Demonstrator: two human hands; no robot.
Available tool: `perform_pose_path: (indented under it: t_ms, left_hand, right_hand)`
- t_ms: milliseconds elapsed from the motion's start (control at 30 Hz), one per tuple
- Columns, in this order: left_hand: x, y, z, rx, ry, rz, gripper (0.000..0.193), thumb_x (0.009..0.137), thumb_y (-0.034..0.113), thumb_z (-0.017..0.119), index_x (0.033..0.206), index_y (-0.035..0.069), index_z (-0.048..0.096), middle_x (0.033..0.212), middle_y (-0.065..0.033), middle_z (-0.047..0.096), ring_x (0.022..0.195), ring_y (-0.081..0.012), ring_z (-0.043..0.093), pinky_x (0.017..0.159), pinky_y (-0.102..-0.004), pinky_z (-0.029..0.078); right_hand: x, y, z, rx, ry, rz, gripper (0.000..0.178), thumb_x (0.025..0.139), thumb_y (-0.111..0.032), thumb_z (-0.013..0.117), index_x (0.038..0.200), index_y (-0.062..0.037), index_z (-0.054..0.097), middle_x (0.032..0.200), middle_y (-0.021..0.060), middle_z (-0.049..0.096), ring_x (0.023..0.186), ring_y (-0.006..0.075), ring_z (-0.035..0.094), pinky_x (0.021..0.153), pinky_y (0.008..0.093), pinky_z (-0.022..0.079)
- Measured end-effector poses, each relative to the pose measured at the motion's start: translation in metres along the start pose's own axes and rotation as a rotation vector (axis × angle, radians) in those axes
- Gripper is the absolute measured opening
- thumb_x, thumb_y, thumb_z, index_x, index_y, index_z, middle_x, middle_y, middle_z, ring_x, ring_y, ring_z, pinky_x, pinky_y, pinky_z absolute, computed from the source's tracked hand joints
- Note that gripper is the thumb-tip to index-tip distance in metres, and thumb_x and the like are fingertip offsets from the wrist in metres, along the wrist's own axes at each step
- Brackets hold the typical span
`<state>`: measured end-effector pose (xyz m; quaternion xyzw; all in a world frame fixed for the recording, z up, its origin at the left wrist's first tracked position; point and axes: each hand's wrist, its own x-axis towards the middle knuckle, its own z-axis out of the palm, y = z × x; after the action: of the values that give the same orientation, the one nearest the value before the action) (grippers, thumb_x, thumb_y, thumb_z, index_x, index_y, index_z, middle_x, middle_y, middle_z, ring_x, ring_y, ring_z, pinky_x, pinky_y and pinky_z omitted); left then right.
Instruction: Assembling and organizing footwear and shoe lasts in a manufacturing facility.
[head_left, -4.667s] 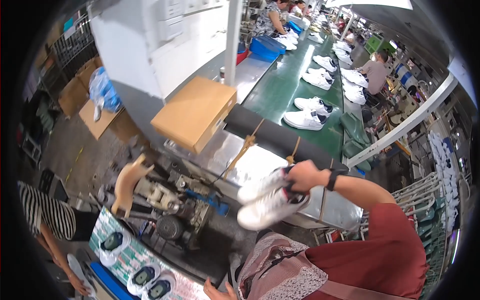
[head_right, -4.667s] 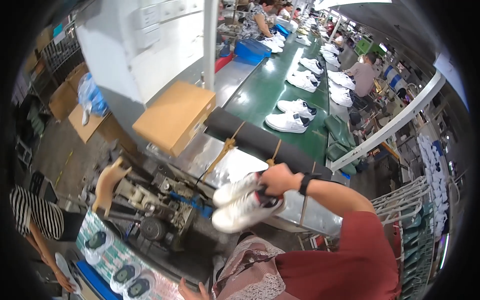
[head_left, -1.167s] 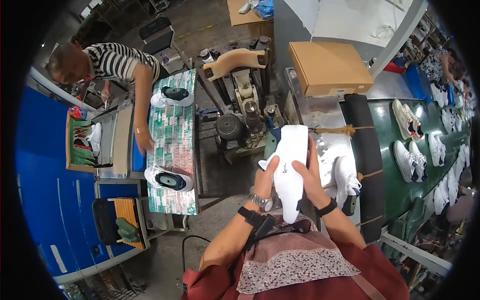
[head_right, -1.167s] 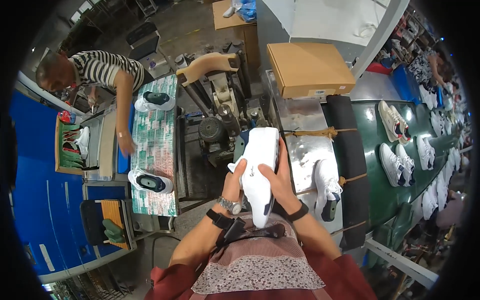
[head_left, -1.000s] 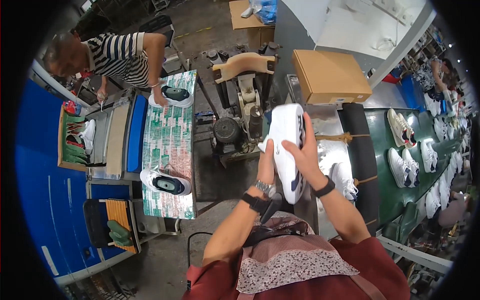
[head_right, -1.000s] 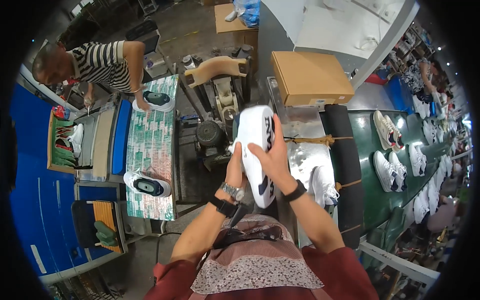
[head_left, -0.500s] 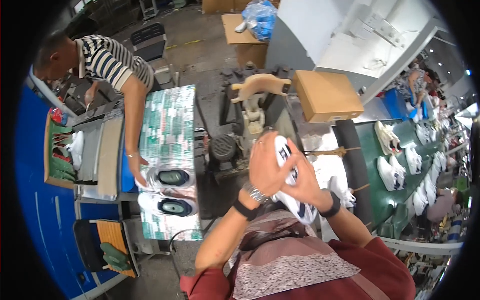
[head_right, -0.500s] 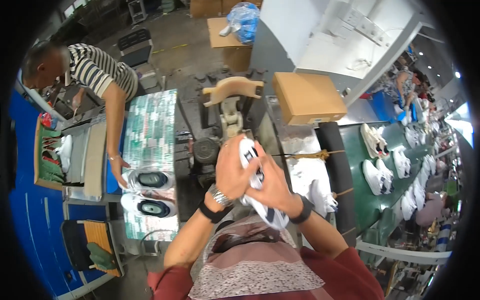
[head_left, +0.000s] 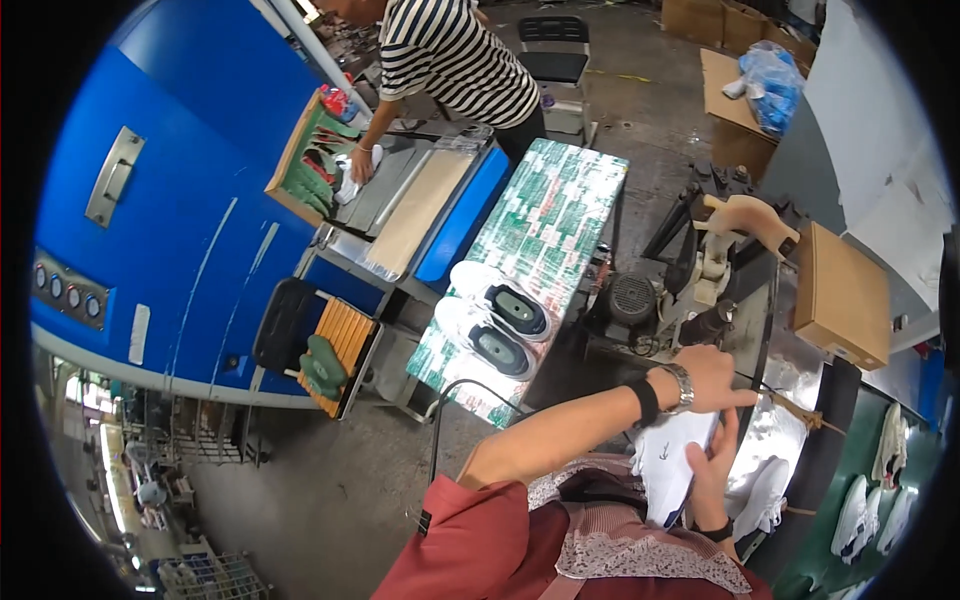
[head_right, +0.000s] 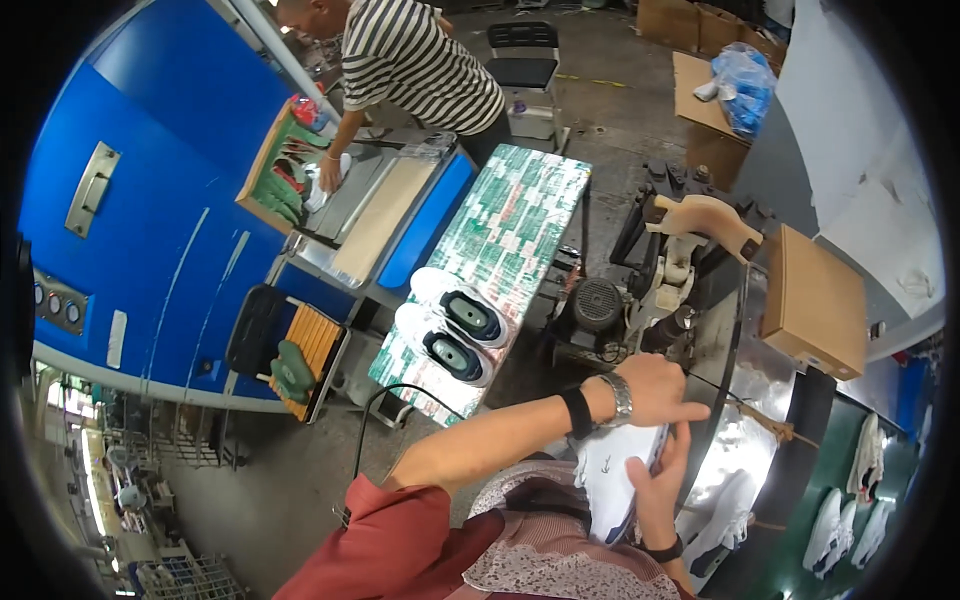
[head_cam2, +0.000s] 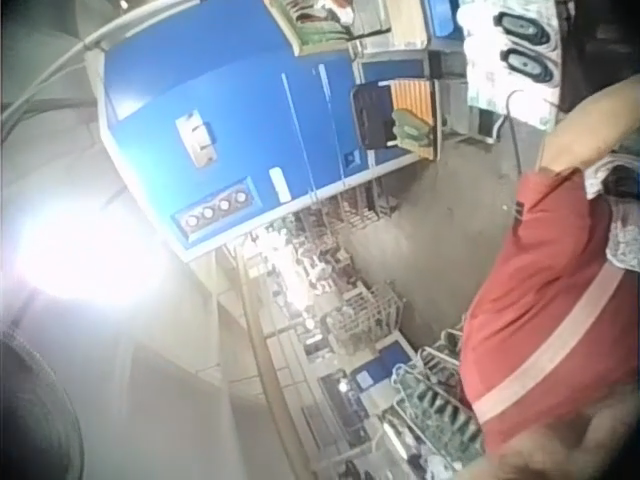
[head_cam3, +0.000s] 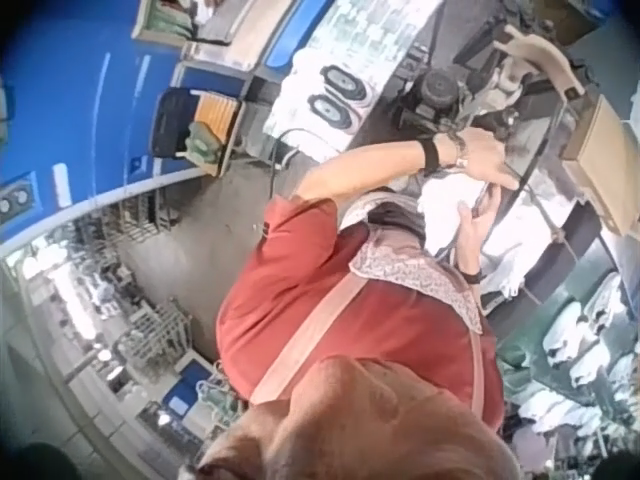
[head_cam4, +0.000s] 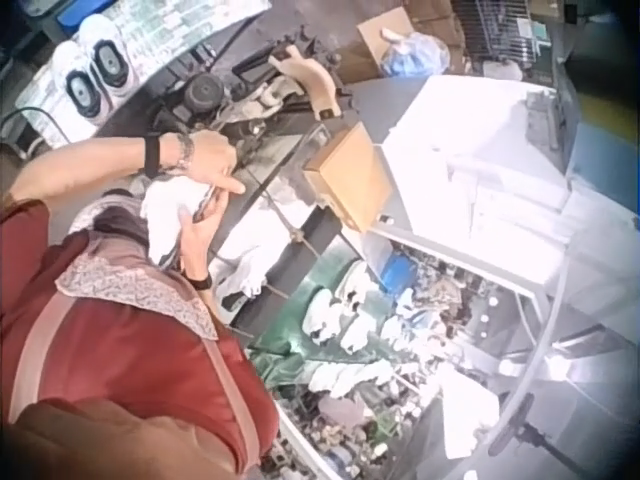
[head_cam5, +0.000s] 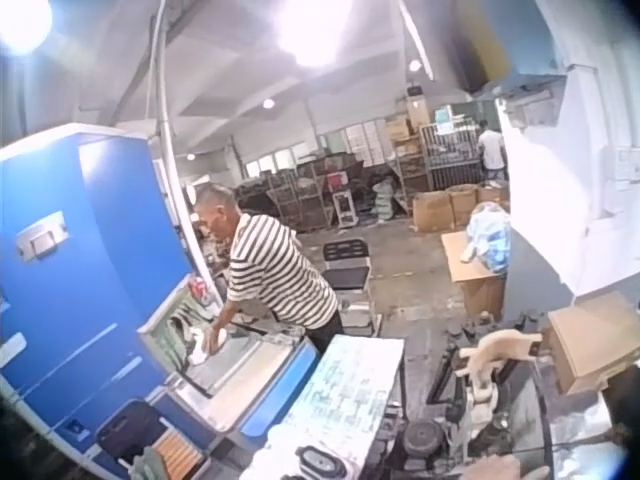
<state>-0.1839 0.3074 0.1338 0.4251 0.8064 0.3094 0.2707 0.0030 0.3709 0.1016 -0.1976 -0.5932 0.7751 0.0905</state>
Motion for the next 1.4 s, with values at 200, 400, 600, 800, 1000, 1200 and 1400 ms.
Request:
perform_pose_path:
  t_ms: [200, 400, 600, 800, 1000, 1200, 1400]
  left_hand:
    - [0.003, 0.034, 0.022, 0.081, 0.155, 0.116, 0.052, 0.082, 0.051, 0.071, 0.08, -0.001, 0.074, 0.074, -0.0214, 0.071, 0.074, -0.0387, 0.071, 0.071, -0.046, 0.056]
    - [-0.027, 0.059, 0.047, -0.016, 0.367, 0.406, 0.06, 0.075, 0.037, 0.075, 0.117, -0.003, 0.059, 0.124, -0.0237, 0.062, 0.115, -0.0406, 0.059, 0.1, -0.0512, 0.046]
    - [0.006, 0.044, 0.019, 0.101, 0.016, 0.189, 0.062, 0.091, 0.063, 0.06, 0.093, 0.003, 0.076, 0.073, -0.0191, 0.07, 0.07, -0.0395, 0.07, 0.07, -0.0489, 0.056]
    - [0.02, 0.027, 0.032, -0.032, -0.029, 0.115, 0.064, 0.096, 0.062, 0.057, 0.076, 0.004, 0.075, 0.072, -0.0212, 0.07, 0.071, -0.0404, 0.07, 0.068, -0.0486, 0.055]
    - [-0.022, 0.016, 0.068, -0.125, 0.498, 0.169, 0.066, 0.095, 0.026, 0.061, 0.15, -0.005, 0.041, 0.147, -0.0288, 0.049, 0.137, -0.0439, 0.046, 0.116, -0.0486, 0.037]
    - [-0.024, -0.031, 0.122, -0.76, 0.478, -0.166, 0.064, 0.104, 0.033, 0.056, 0.153, -0.002, 0.035, 0.133, -0.0317, 0.06, 0.12, -0.0395, 0.064, 0.102, -0.0445, 0.048]
    - [0.03, -0.045, 0.086, -0.783, 0.507, -0.224, 0.063, 0.101, 0.046, 0.06, 0.14, -0.001, 0.044, 0.105, -0.0276, 0.071, 0.086, -0.0345, 0.073, 0.076, -0.0427, 0.055]
  right_hand:
    - [-0.005, -0.006, -0.034, 0.036, -0.18, 0.08, 0.091, 0.083, -0.031, 0.077, 0.154, 0.0049, 0.033, 0.143, 0.0137, 0.051, 0.128, 0.0259, 0.054, 0.109, 0.039, 0.044]
    - [-0.02, 0.019, -0.065, -0.085, 0.039, 0.051, 0.092, 0.083, -0.044, 0.078, 0.149, 0.0056, 0.038, 0.138, 0.0135, 0.053, 0.126, 0.0246, 0.053, 0.108, 0.0384, 0.042]
    - [-0.022, 0.003, -0.062, -0.027, -0.07, -0.017, 0.093, 0.083, -0.047, 0.078, 0.147, 0.0078, 0.039, 0.134, 0.0146, 0.055, 0.124, 0.0242, 0.054, 0.107, 0.0372, 0.043]
    - [-0.022, -0.004, -0.061, -0.06, -0.027, 0.036, 0.091, 0.083, -0.048, 0.078, 0.146, 0.0062, 0.041, 0.129, 0.013, 0.058, 0.118, 0.0223, 0.057, 0.103, 0.0357, 0.045]
    - [0.003, 0.02, -0.081, 0.078, 0.178, 0.006, 0.073, 0.092, -0.03, 0.07, 0.149, 0.005, 0.039, 0.134, 0.0147, 0.057, 0.118, 0.0215, 0.058, 0.102, 0.0351, 0.049]
    - [0.074, -0.005, -0.065, -0.206, 0.223, -0.074, 0.063, 0.092, -0.028, 0.075, 0.137, 0.0069, 0.049, 0.125, 0.0159, 0.064, 0.112, 0.0209, 0.062, 0.097, 0.0352, 0.051]
    - [0.142, -0.023, -0.06, -0.333, 0.287, -0.151, 0.059, 0.091, -0.033, 0.079, 0.124, 0.0096, 0.055, 0.115, 0.0192, 0.069, 0.104, 0.0232, 0.067, 0.092, 0.0352, 0.053]
